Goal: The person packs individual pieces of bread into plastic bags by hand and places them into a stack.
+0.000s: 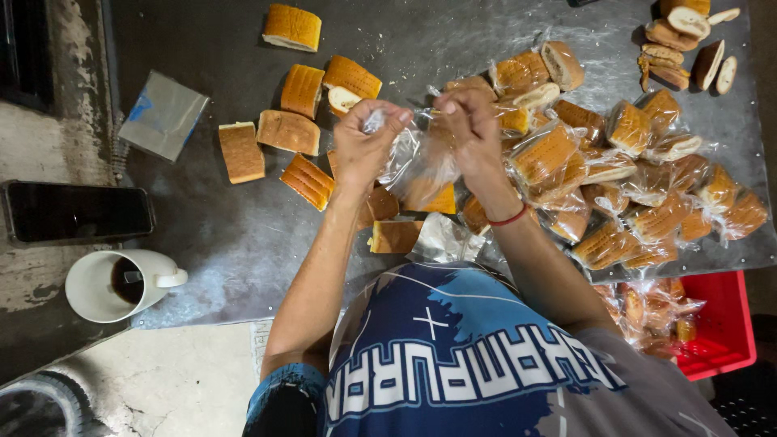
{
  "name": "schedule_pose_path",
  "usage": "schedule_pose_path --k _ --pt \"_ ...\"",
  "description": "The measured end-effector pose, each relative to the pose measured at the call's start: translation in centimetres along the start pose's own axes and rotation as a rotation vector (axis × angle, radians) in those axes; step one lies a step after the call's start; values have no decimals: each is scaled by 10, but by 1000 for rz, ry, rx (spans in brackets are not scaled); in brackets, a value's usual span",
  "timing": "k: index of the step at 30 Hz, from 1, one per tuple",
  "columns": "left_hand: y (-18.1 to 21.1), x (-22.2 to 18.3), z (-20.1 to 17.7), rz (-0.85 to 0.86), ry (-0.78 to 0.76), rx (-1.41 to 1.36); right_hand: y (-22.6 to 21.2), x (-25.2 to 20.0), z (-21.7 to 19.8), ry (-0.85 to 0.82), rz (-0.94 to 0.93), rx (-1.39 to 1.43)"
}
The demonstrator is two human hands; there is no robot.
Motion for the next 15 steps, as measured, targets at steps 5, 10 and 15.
schedule_pose_path --k 5,10,15 --pt "15 -1 7 106 -133 -150 21 -6 16 -228 337 63" --pt "12 2 0 118 -77 -79 -13 -6 12 -117 -140 60" --pt "-15 6 -3 -24 -54 -100 -20 -3 7 -4 -206 64"
Point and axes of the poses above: each hand's wrist, its own x-axis towards the middle knuckle, its own z-axis out of the palm, y = z × x, the point moved 6 cm from there along x, towards the middle knuckle, and after that the axes turned 2 degrees about x, right-handed, at the moved point
